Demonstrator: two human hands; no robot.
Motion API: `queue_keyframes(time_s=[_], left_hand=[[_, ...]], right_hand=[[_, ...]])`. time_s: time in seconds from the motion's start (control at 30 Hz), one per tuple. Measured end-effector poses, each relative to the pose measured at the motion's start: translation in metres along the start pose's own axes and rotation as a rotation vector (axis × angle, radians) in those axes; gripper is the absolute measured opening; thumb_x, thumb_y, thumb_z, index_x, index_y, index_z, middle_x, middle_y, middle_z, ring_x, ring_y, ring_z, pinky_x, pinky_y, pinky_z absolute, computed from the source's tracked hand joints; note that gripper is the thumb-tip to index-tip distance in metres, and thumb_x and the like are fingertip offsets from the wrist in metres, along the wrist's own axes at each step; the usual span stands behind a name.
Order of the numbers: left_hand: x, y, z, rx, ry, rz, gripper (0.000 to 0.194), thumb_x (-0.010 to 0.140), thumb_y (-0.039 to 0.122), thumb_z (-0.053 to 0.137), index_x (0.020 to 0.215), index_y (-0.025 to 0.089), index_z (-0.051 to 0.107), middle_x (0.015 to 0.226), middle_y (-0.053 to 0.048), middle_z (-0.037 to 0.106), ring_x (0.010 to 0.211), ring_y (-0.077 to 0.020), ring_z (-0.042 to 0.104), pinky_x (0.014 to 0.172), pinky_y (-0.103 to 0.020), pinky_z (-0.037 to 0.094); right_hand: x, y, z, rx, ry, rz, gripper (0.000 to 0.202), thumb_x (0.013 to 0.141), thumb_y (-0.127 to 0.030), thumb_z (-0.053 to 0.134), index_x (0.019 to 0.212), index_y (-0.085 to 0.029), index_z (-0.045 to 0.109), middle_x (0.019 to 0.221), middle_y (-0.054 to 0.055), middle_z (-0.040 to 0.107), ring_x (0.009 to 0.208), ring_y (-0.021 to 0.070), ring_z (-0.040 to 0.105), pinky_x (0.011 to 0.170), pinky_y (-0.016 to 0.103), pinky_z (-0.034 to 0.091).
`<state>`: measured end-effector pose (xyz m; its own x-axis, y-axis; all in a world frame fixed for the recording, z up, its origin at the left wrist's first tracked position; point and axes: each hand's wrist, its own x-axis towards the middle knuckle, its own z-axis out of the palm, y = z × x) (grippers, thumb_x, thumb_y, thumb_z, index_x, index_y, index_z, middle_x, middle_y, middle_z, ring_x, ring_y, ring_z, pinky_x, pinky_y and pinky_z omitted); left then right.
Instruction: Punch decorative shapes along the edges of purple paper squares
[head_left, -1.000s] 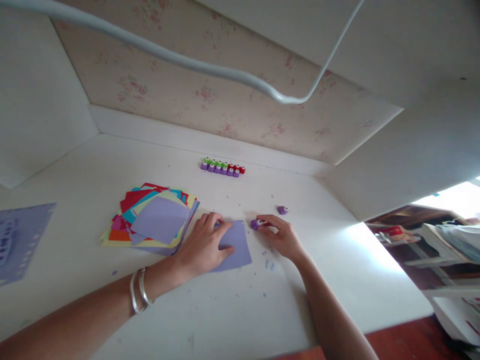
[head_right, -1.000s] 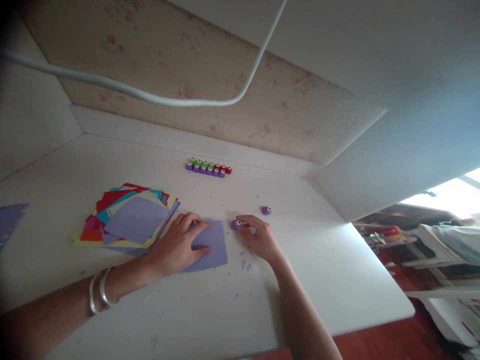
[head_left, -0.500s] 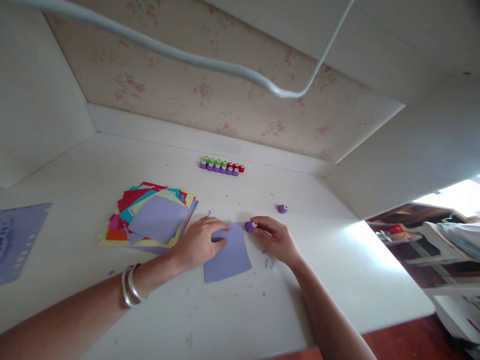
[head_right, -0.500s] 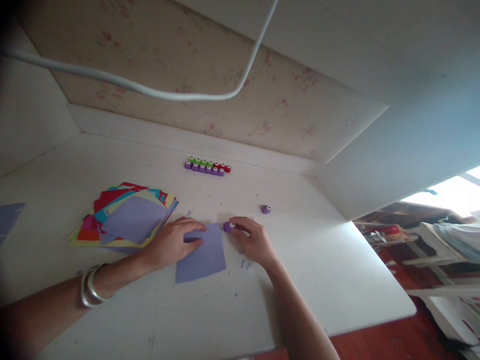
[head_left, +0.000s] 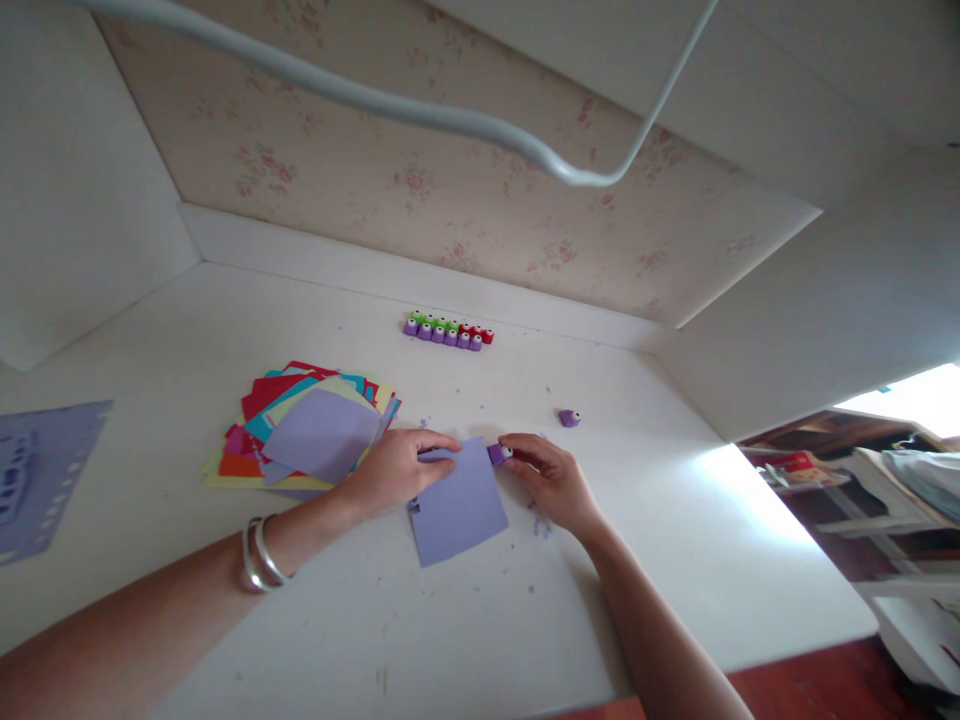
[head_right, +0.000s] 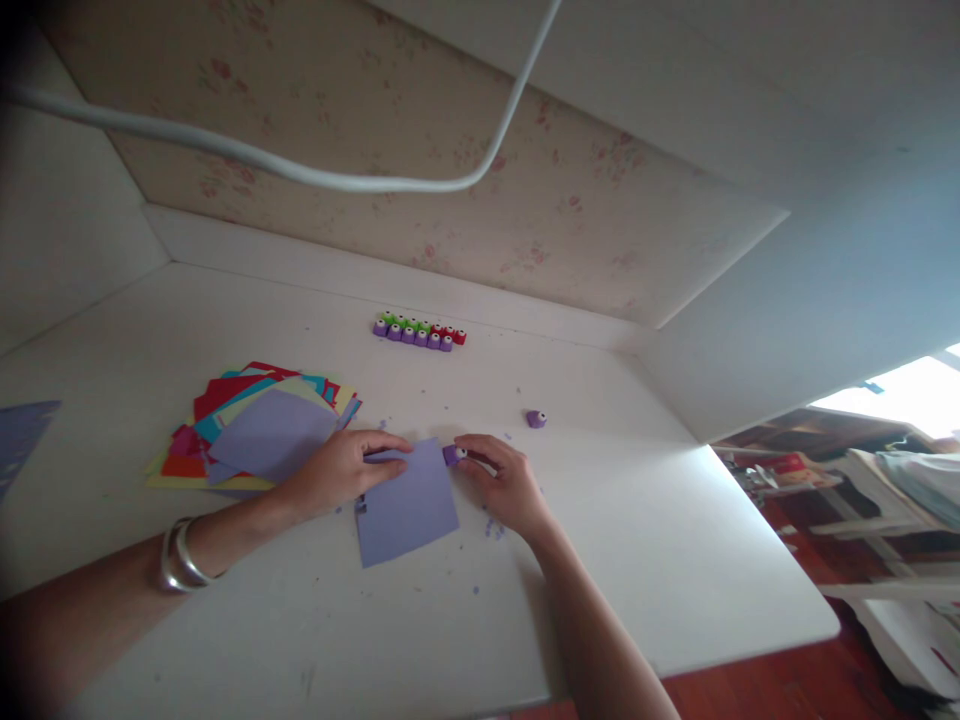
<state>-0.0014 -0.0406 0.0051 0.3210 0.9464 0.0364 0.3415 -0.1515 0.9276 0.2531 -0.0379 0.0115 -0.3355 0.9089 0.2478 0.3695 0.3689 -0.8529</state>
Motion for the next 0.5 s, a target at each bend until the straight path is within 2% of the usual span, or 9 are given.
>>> queue_keyframes(time_s=[0.5], left_hand=[[0.0019, 0.0039, -0.0013, -0.050, -0.052, -0.069, 0.030, 0.077, 0.031, 0.066, 0.104, 0.021, 0.073, 0.107, -0.003, 0.074, 0.100, -0.0223, 0.068, 0.090, -0.031, 0.052]], right_hand=[[0.0004, -0.0013, 0.0005, -0.008, 0.006, 0.011, 0.020, 0.086, -0.031, 0.065, 0.104, -0.025, 0.071, 0.107, 0.006, 0.070, 0.099, 0.0199, 0.066, 0.089, 0.035, 0.057]])
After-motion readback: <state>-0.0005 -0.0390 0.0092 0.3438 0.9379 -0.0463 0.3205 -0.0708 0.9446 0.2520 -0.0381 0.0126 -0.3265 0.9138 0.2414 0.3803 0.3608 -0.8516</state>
